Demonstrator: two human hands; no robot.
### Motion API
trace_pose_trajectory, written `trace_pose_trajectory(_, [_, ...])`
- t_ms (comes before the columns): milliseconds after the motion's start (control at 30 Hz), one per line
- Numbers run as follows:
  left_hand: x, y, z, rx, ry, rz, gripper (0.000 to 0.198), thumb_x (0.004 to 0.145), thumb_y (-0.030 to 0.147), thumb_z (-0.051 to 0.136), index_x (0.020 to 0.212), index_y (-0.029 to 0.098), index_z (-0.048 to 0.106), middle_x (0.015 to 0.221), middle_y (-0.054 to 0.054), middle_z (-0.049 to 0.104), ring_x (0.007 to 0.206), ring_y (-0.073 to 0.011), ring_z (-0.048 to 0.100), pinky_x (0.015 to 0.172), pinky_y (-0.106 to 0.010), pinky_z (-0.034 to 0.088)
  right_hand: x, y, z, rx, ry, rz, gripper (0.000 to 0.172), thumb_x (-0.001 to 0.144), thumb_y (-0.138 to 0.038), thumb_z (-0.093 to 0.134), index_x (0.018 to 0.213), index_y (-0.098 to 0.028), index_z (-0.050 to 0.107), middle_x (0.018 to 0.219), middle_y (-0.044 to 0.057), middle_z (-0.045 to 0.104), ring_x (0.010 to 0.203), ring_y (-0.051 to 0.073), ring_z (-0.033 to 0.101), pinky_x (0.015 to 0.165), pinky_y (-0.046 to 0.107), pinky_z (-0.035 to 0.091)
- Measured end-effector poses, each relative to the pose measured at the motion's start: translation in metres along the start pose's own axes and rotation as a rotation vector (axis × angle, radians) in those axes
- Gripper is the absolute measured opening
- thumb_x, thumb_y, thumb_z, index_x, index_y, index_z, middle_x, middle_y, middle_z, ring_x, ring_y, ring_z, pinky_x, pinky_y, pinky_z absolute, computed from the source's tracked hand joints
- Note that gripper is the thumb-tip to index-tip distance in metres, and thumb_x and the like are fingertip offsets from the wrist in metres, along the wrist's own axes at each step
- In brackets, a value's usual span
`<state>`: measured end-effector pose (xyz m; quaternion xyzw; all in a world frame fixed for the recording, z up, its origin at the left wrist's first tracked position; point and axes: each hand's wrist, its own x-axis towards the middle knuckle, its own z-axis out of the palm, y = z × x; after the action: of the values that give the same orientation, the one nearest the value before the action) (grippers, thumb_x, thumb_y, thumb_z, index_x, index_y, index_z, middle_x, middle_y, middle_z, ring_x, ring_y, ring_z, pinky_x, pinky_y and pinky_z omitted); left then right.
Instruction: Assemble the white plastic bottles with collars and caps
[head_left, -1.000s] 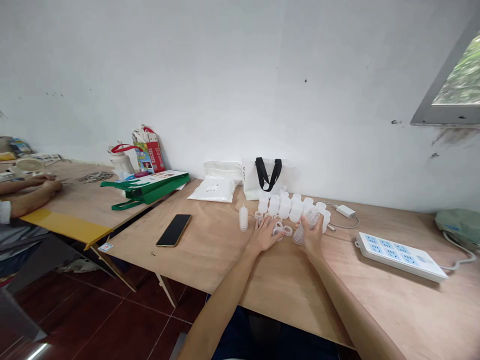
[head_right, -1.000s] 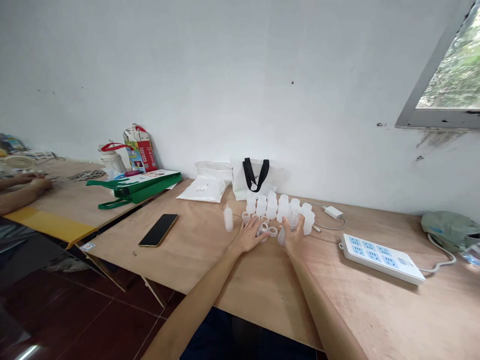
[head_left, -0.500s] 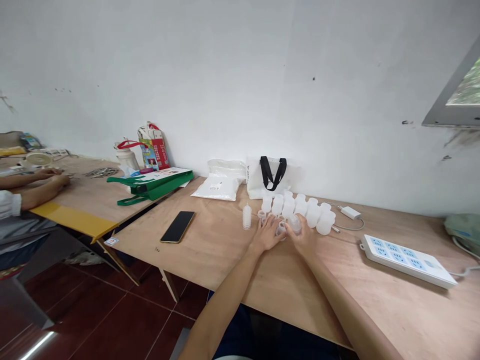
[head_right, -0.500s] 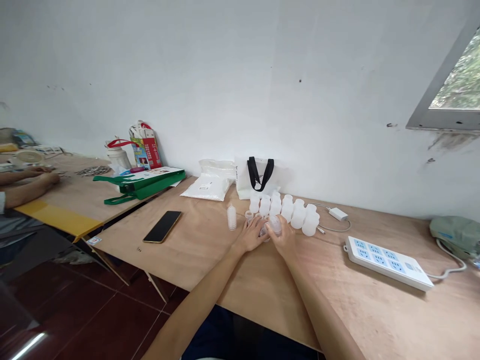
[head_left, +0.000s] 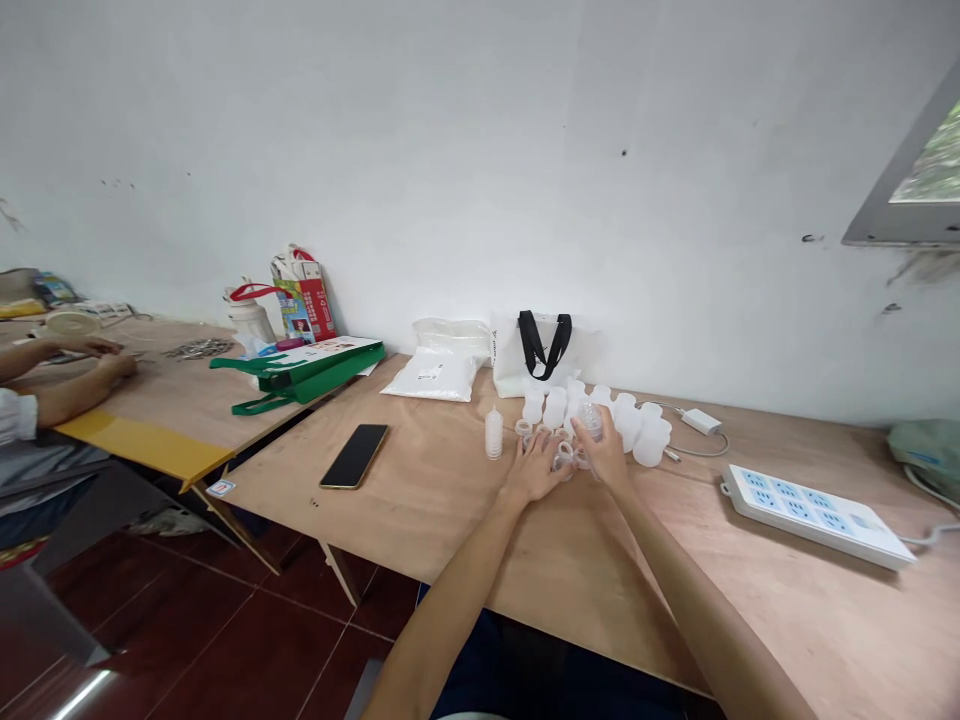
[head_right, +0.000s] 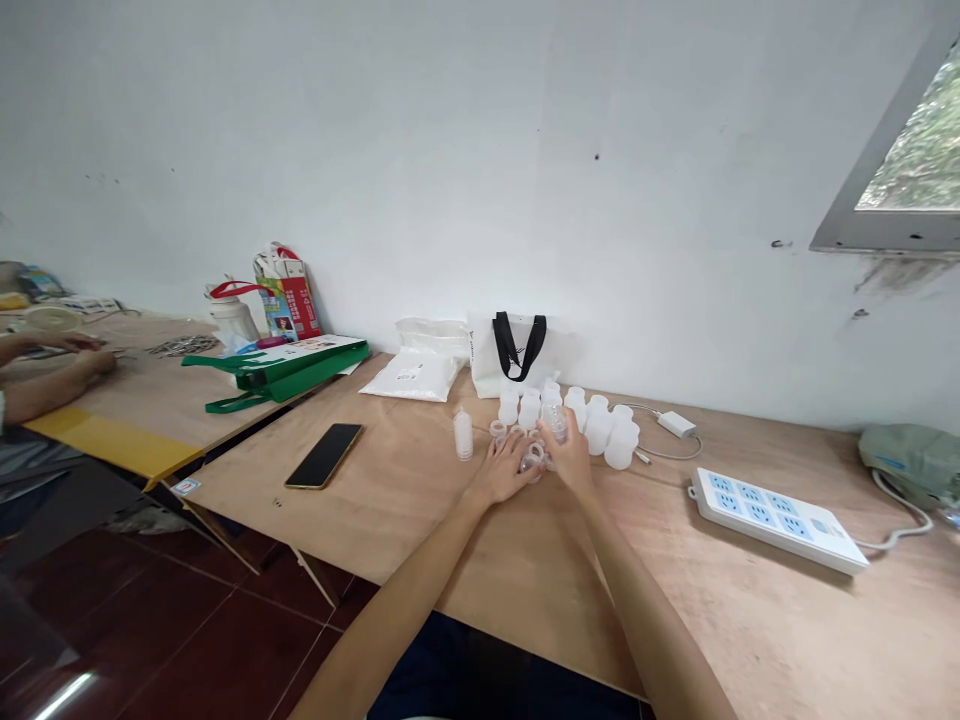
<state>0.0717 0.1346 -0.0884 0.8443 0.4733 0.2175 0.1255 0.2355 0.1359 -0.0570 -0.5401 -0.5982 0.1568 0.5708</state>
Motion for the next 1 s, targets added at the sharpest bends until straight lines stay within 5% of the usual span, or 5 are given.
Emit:
trace_pose_trajectory(167, [0.000,0.000,0.001,-0.003,0.000,-0.003,0.060,0.099,0.064,0.040,0.149,0.030,0.041,0.161,-0.009,0.037,0.153,-0.0298,0.026,0.124,-0.058,0.021,0.002,0.008,-0.019,0.201,0.053,0.080,0.048,0.087,-0.067,0.057,0.110,-0.026,0.051,0.069,-0.003,0.059,0.051,0.019,0.057,0.050,0.033,0.051])
trace_pose_trajectory(467, [0.001,0.000,0.000,-0.003,-0.011,-0.010,0.062,0.099,0.065,0.039,0.150,0.030,0.040,0.163,-0.009,0.035,0.154,-0.0298,0.024,0.124,-0.058,0.021,-0.006,0.010,-0.023,0.342,0.106,0.130,0.048,0.082,-0.063,0.068,0.107,-0.026,0.050,0.071,-0.004,0.059,0.054,0.017,0.057,0.052,0.033,0.052])
trace_pose_trajectory(1000, [0.001,-0.003,0.002,-0.021,0.006,0.004,0.062,0.099,0.064,0.041,0.151,0.030,0.039,0.162,-0.009,0.036,0.154,-0.0295,0.025,0.123,-0.057,0.021,0.013,0.004,-0.025,0.426,-0.082,0.223,0.043,0.076,-0.061,0.078,0.091,-0.029,0.052,0.058,-0.007,0.059,0.041,0.016,0.053,0.039,0.029,0.044])
